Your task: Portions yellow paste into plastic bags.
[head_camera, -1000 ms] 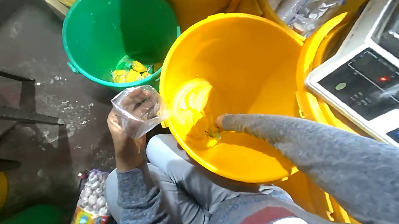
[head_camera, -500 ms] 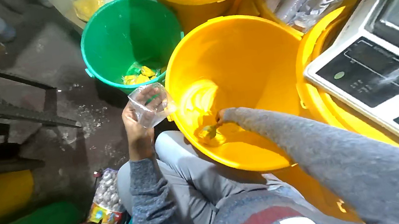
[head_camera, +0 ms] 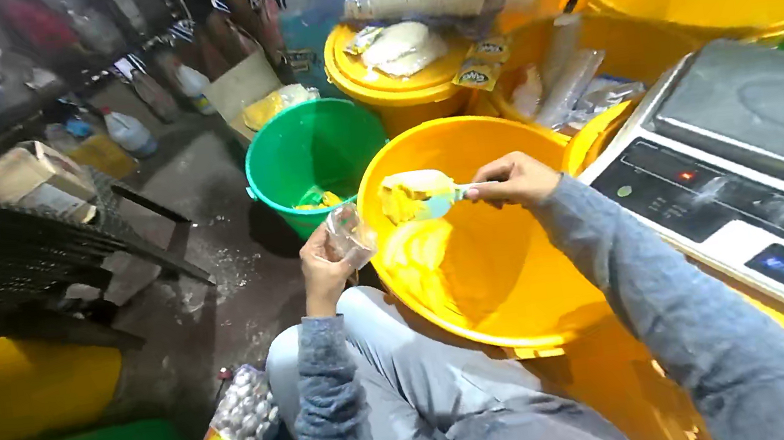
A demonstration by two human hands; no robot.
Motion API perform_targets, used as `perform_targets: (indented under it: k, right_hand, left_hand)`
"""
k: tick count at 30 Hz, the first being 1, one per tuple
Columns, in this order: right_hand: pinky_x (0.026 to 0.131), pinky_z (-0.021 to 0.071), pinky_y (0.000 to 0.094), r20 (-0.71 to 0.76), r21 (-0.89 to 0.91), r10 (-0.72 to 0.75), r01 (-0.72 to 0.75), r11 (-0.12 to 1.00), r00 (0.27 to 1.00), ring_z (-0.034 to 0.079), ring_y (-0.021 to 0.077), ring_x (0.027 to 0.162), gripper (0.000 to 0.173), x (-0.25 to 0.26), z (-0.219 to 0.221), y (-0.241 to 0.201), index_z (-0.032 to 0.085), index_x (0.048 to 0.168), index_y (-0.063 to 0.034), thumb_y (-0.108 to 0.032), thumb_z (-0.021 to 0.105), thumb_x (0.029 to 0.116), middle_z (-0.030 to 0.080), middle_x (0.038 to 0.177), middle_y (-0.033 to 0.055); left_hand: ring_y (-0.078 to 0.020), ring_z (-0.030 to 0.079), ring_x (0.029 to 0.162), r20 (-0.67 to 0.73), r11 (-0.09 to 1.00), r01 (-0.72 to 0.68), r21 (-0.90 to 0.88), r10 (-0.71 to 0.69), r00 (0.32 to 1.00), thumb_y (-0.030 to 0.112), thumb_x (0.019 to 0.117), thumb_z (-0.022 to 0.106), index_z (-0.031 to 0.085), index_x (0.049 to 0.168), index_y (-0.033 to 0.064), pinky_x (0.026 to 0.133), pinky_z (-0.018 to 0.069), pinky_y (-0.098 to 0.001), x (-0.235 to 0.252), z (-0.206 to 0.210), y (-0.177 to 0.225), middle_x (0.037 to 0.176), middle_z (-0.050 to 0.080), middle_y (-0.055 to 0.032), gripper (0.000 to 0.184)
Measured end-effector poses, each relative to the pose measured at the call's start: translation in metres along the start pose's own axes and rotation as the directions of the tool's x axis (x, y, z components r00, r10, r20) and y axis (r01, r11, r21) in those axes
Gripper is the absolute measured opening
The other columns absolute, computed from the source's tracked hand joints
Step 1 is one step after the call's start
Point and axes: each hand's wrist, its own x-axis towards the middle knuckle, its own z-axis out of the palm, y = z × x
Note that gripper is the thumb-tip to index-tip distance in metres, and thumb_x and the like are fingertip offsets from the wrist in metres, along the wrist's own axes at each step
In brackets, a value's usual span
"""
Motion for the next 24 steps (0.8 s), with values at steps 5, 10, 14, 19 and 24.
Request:
perform_targets:
  k: [5,10,14,19,24]
  right_hand:
    - [0.055,0.0478,0.0268,0.074,-0.214,0.019,-0.002,0.977,0.997,0.053,0.0047,0.054,0.025,-0.022,0.03,-0.037,0.074,0.084,-0.0031,-0.026,0.074,0.0925,0.063,0.065,-0.0006]
    - [0.071,0.0529,0.0641,-0.002,-0.647,0.079,-0.061,0.76,0.997,0.071,0.043,0.08,0.041,-0.062,0.091,-0.084,0.071,0.102,0.001,-0.037,0.056,0.1043,0.07,0.082,0.0222]
    - [0.056,0.0514,0.0578,-0.072,-0.689,-0.083,0.011,0.724,0.994,0.068,0.0383,0.062,0.038,-0.089,0.097,-0.082,0.07,0.089,-0.0001,-0.034,0.059,0.1017,0.065,0.066,0.0168]
    - [0.05,0.0499,0.0447,-0.166,-0.56,-0.264,0.129,0.818,0.95,0.062,0.0194,0.054,0.043,-0.102,0.055,-0.065,0.075,0.087,-0.0087,-0.048,0.06,0.0953,0.065,0.064,0.0052]
    - [0.053,0.0507,0.042,-0.053,-0.725,-0.635,0.407,0.555,0.771,0.065,0.0253,0.058,0.031,-0.067,0.032,-0.045,0.076,0.091,-0.0076,-0.034,0.063,0.0986,0.067,0.068,0.011]
  left_hand:
    - [-0.0157,0.069,0.111,-0.02,0.971,-0.108,0.215,0.115,0.993,0.017,0.0613,0.096,0.057,0.133,-0.0068,0.098,0.0592,-0.0351,-0.015,0.027,-0.006,0.126,0.069,-0.0115,0.085]
    - [-0.0121,0.069,0.108,-0.15,0.945,-0.155,0.288,0.204,0.967,0.004,0.0722,0.082,0.061,0.129,-0.0094,0.096,0.0576,-0.0304,-0.016,0.038,-0.02,0.123,0.069,-0.0138,0.062]
    - [-0.0045,0.071,0.093,-0.285,0.982,-0.125,0.143,0.162,0.945,-0.006,0.0839,0.069,0.065,0.116,-0.0107,0.087,0.0593,-0.0247,-0.015,0.045,-0.016,0.103,0.075,-0.0045,0.032]
    - [-0.0077,0.07,0.084,-0.351,0.983,0.097,-0.153,-0.146,0.925,-0.005,0.0942,0.052,0.062,0.114,-0.0006,0.078,0.0605,-0.0289,-0.002,0.029,-0.009,0.093,0.073,-0.0003,0.022]
    - [-0.0125,0.073,0.086,-0.055,0.903,0.27,-0.334,-0.304,0.951,0.027,0.0748,0.087,0.064,0.115,0.0006,0.079,0.0618,-0.0317,-0.012,0.032,-0.004,0.097,0.075,-0.004,0.054]
